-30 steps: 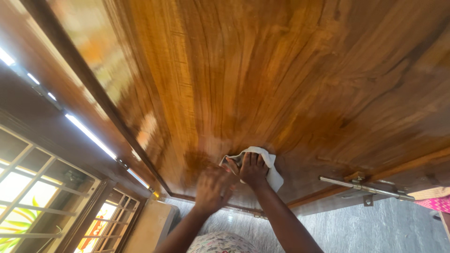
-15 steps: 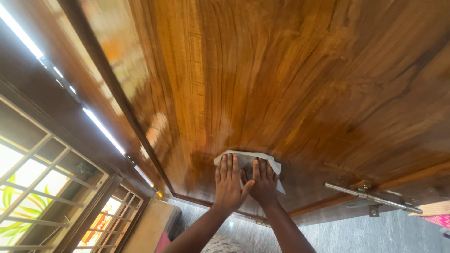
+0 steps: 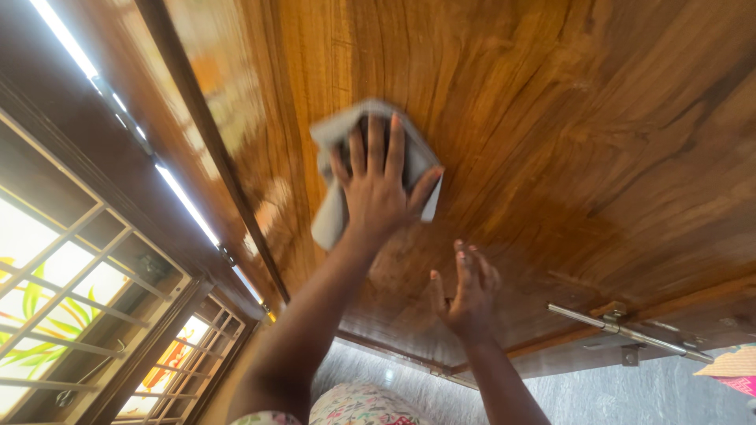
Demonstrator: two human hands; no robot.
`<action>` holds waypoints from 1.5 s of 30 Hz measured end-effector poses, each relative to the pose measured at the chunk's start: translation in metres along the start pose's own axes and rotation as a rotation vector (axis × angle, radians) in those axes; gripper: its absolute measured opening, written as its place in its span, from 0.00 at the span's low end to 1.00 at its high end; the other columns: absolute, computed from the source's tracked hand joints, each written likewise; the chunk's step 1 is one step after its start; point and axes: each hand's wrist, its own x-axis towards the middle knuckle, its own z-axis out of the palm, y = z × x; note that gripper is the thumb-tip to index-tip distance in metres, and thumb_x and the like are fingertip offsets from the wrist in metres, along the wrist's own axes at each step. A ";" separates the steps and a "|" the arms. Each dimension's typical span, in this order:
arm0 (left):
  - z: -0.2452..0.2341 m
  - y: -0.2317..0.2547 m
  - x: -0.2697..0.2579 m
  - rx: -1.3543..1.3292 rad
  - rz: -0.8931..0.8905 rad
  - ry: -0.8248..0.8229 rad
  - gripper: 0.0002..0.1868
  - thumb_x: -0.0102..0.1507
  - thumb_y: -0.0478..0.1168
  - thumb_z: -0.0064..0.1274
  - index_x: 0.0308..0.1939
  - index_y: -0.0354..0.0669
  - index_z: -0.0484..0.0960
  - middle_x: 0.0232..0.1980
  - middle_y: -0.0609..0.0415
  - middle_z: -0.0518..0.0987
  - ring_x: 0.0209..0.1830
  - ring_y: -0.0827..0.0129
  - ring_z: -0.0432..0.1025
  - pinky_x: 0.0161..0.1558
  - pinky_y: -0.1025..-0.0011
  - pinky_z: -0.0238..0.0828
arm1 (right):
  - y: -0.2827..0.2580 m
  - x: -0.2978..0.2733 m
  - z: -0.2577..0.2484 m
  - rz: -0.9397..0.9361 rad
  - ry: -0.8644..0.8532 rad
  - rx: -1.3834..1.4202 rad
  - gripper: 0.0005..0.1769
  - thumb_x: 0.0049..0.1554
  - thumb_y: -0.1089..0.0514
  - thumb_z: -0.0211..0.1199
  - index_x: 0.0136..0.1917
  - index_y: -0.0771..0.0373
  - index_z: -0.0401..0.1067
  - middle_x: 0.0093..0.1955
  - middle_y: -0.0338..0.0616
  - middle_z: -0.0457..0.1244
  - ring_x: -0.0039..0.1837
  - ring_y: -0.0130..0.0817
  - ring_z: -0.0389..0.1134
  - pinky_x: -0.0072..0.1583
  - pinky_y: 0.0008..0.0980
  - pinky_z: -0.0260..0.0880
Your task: The person wipes a wooden door with a white cloth, moving the cloth across the surface in repeated strokes. The person uses both hands to hold the cloth and apply pressure while cleaning the door.
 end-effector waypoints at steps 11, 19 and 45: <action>0.027 -0.036 0.010 0.042 0.038 0.306 0.59 0.59 0.90 0.37 0.84 0.65 0.47 0.86 0.47 0.39 0.86 0.46 0.24 0.76 0.31 0.05 | 0.023 -0.008 0.030 -0.001 -0.042 -0.295 0.38 0.64 0.40 0.64 0.80 0.58 0.61 0.85 0.53 0.45 0.86 0.63 0.35 0.80 0.65 0.33; 0.155 -0.108 -0.177 0.082 0.079 0.251 0.57 0.63 0.83 0.42 0.83 0.49 0.51 0.84 0.35 0.43 0.83 0.31 0.33 0.73 0.22 0.19 | 0.033 -0.014 0.039 -0.047 -0.029 -0.365 0.39 0.64 0.39 0.64 0.81 0.56 0.60 0.87 0.52 0.42 0.86 0.62 0.34 0.81 0.65 0.32; -0.034 -0.173 0.061 0.154 0.031 0.210 0.60 0.61 0.88 0.30 0.84 0.56 0.44 0.86 0.43 0.36 0.86 0.45 0.22 0.78 0.32 0.11 | -0.057 0.053 0.090 -0.104 -0.024 -0.210 0.36 0.63 0.42 0.66 0.78 0.59 0.64 0.84 0.57 0.47 0.86 0.61 0.37 0.81 0.65 0.30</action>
